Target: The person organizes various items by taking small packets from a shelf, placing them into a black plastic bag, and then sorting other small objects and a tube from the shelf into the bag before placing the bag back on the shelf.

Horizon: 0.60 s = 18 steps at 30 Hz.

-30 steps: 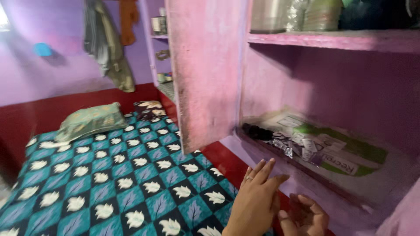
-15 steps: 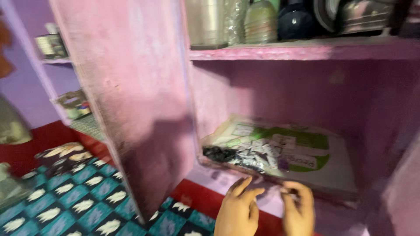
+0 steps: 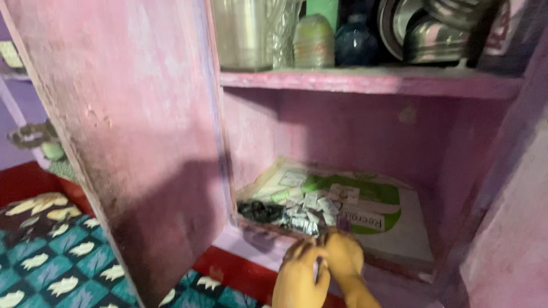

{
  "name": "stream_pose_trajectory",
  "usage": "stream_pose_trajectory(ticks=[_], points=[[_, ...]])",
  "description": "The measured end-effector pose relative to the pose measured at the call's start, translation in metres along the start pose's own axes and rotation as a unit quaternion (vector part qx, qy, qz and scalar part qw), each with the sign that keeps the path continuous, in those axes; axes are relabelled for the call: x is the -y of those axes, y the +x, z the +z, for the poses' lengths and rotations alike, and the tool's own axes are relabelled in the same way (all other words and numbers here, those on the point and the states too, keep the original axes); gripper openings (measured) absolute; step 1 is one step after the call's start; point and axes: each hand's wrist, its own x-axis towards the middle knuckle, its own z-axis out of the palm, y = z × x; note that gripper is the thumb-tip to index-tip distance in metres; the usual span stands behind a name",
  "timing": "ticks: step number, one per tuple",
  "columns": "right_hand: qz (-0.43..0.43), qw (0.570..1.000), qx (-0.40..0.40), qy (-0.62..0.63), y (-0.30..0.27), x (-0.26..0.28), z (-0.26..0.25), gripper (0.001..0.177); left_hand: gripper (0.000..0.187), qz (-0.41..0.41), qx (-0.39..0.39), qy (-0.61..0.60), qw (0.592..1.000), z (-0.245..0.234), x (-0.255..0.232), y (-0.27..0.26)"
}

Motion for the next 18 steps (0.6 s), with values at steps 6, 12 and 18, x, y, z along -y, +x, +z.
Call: stream_pose_trajectory(ticks=[6, 12, 18], points=[[-0.03, 0.999, -0.02, -0.037, -0.002, 0.003, -0.006, 0.037, 0.013, -0.061, -0.062, -0.005, 0.996, 0.007, -0.004, 0.006], [-0.005, 0.998, -0.007, -0.064, 0.0, 0.011, -0.003, 0.037, 0.019, -0.084, -0.087, 0.027, 0.992, 0.003, 0.03, 0.037], [-0.02, 0.99, -0.101, -0.094, -0.003, 0.008, 0.012, 0.034, 0.039, -0.113, -0.01, 0.147, 0.983, -0.006, 0.102, 0.072]])
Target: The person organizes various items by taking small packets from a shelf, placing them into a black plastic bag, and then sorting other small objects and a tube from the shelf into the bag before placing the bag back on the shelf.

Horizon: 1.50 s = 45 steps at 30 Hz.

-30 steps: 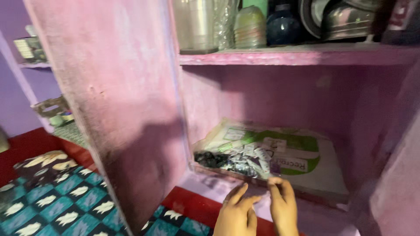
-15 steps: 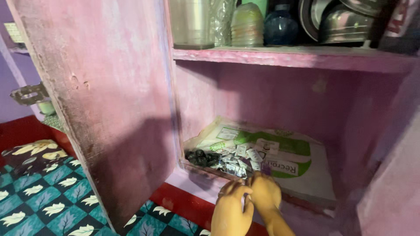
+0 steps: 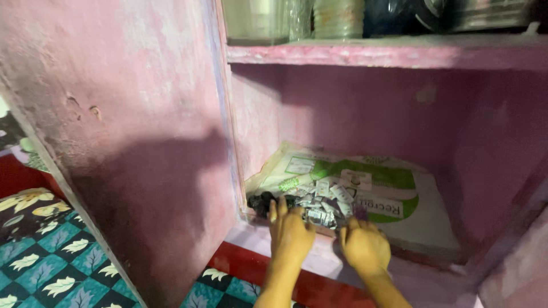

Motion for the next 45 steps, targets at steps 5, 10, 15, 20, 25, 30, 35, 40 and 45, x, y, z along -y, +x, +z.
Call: stream_pose_trajectory(ticks=[5, 10, 15, 20, 25, 30, 35, 40, 45], points=[[-0.013, 0.998, -0.054, -0.002, 0.0, 0.0, 0.003, 0.027, 0.037, -0.104, 0.071, 0.046, 0.991, 0.019, 0.06, 0.032], [-0.022, 0.997, -0.072, 0.011, 0.0, 0.001, 0.001, 0.025, 0.023, -0.087, 0.054, 0.061, 0.993, 0.046, 0.103, 0.039], [-0.029, 0.998, -0.048, 0.009, -0.003, 0.001, -0.004, 0.025, 0.037, -0.004, -0.12, -0.156, 0.98, 0.029, 0.101, 0.04], [-0.022, 0.999, -0.01, 0.031, -0.004, -0.001, -0.006, 0.027, 0.041, 0.097, -0.164, -0.075, 0.979, 0.001, 0.094, 0.045], [-0.044, 0.998, -0.021, 0.027, -0.004, -0.006, -0.002, 0.029, 0.018, 0.006, 0.039, 0.204, 0.978, 0.025, 0.121, 0.062], [-0.048, 0.998, -0.022, 0.031, -0.005, -0.008, -0.001, 0.03, 0.014, 0.06, -0.152, -0.01, 0.986, 0.01, 0.112, 0.097], [-0.086, 0.995, -0.02, 0.053, -0.004, -0.014, -0.003, 0.034, 0.014, 0.115, -0.229, -0.094, 0.962, -0.015, 0.08, 0.088], [-0.105, 0.986, 0.071, 0.106, -0.002, -0.023, -0.016, 0.032, 0.021, 0.009, -0.174, -0.197, 0.965, -0.004, 0.082, 0.073], [-0.093, 0.976, 0.108, 0.163, -0.001, -0.022, -0.021, 0.033, 0.023, -0.298, -0.053, -0.616, 0.727, 0.046, 0.096, 0.076]])
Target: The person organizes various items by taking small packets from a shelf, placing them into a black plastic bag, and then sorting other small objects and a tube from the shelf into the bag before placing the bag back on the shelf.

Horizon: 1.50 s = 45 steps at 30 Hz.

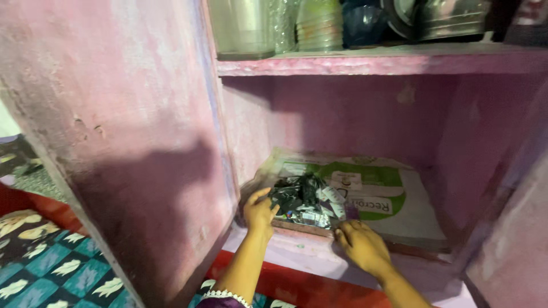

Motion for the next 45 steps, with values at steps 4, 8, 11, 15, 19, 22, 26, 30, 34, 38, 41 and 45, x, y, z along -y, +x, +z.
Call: stream_pose_trajectory(ticks=[4, 8, 11, 15, 19, 22, 26, 30, 34, 38, 41, 45], points=[[0.04, 0.999, 0.006, 0.008, 0.002, 0.002, -0.003, 0.036, 0.013, 0.049, 0.004, -0.07, 0.996, 0.003, 0.031, 0.015], [0.168, 0.969, 0.059, 0.172, 0.0, 0.006, -0.016, 0.048, 0.015, 0.259, 0.029, 0.079, 0.962, 0.0, 0.031, -0.008], [0.124, 0.909, -0.109, 0.382, -0.001, 0.014, -0.029, 0.07, 0.017, 0.281, 0.055, 0.066, 0.956, 0.002, 0.022, -0.04], [-0.089, 0.937, -0.291, 0.173, -0.037, 0.04, -0.038, 0.092, 0.017, 0.169, 0.141, -0.021, 0.975, 0.002, 0.019, -0.08], [-0.053, 0.935, -0.262, 0.235, -0.054, 0.04, -0.035, 0.05, 0.016, 0.114, 0.185, -0.038, 0.975, 0.007, 0.003, -0.123], [0.104, 0.836, -0.221, 0.492, -0.059, 0.032, -0.015, 0.023, 0.019, 0.074, 0.251, -0.126, 0.957, 0.015, -0.031, -0.161], [0.208, 0.666, -0.16, 0.698, -0.073, 0.034, -0.015, 0.025, 0.092, 0.254, 0.257, 0.21, 0.909, 0.028, -0.044, -0.214], [0.199, 0.627, -0.24, 0.714, -0.081, 0.034, -0.032, 0.02, 0.084, 0.212, 0.126, 0.33, 0.911, 0.017, -0.032, -0.208], [0.184, 0.651, -0.295, 0.675, -0.084, -0.001, -0.053, 0.016, 0.049, 0.206, 0.034, 0.364, 0.908, -0.014, -0.06, -0.17], [0.179, 0.744, -0.293, 0.573, -0.085, -0.004, -0.043, 0.025, 0.027, 0.03, 0.004, 0.41, 0.912, -0.014, -0.079, -0.167], [0.196, 0.814, -0.212, 0.504, -0.085, 0.011, -0.057, 0.034, 0.021, -0.115, 0.064, 0.129, 0.983, 0.0, -0.079, -0.171], [-0.063, 0.87, -0.405, 0.275, -0.101, 0.05, -0.097, 0.033, 0.024, 0.144, 0.068, -0.007, 0.987, 0.019, -0.077, -0.199]])
